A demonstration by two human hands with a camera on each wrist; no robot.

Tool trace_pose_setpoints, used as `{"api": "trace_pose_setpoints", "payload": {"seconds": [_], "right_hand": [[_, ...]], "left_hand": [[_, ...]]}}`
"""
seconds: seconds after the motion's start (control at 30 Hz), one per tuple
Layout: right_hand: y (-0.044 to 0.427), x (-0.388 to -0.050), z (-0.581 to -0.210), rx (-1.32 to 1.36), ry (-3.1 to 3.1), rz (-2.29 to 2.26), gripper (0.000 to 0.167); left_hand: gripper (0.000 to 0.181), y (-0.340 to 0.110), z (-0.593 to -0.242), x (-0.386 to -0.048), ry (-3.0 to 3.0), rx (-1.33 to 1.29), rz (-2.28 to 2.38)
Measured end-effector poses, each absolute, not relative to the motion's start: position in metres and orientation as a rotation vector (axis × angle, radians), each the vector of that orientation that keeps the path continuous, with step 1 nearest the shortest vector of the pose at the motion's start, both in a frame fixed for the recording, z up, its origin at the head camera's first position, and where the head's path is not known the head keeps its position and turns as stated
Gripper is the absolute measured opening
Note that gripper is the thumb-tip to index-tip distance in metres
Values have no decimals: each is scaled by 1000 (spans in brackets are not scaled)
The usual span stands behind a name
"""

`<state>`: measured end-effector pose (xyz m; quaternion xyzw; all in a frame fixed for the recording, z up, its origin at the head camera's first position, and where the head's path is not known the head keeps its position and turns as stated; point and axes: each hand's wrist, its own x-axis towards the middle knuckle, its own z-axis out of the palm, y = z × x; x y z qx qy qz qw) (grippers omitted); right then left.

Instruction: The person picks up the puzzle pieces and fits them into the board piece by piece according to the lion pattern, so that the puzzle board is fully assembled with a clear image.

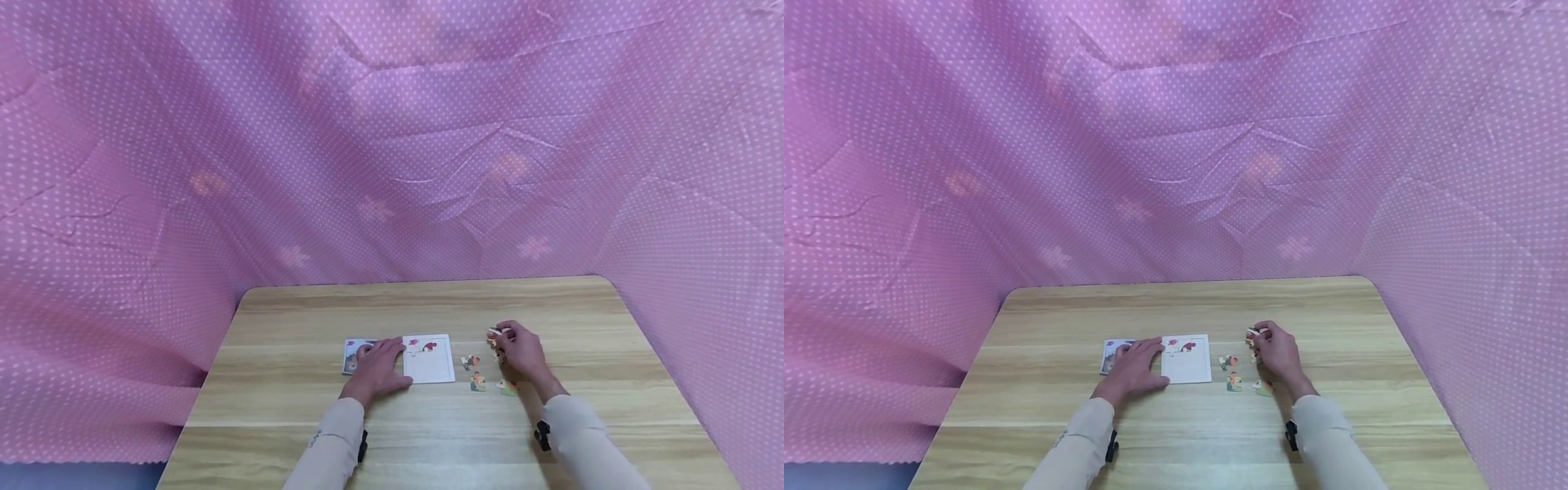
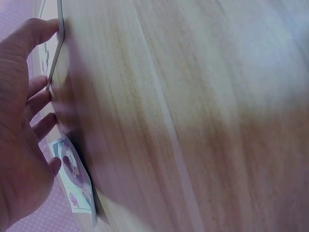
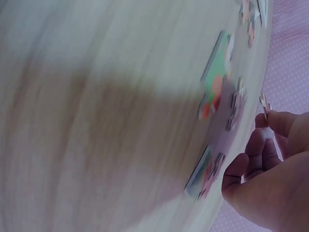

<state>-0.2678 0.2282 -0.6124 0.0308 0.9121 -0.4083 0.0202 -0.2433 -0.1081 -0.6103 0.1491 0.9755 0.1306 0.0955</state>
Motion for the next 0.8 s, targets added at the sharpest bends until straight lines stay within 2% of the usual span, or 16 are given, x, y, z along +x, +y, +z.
{"api": "trace_pose_setpoints", "payload": {"seconds": [0.8], "right_hand": [[176,-258,-617,18,2685,-1378,25]], "left_hand": [[79,-101,-607,-230,2916,431,305]]}}
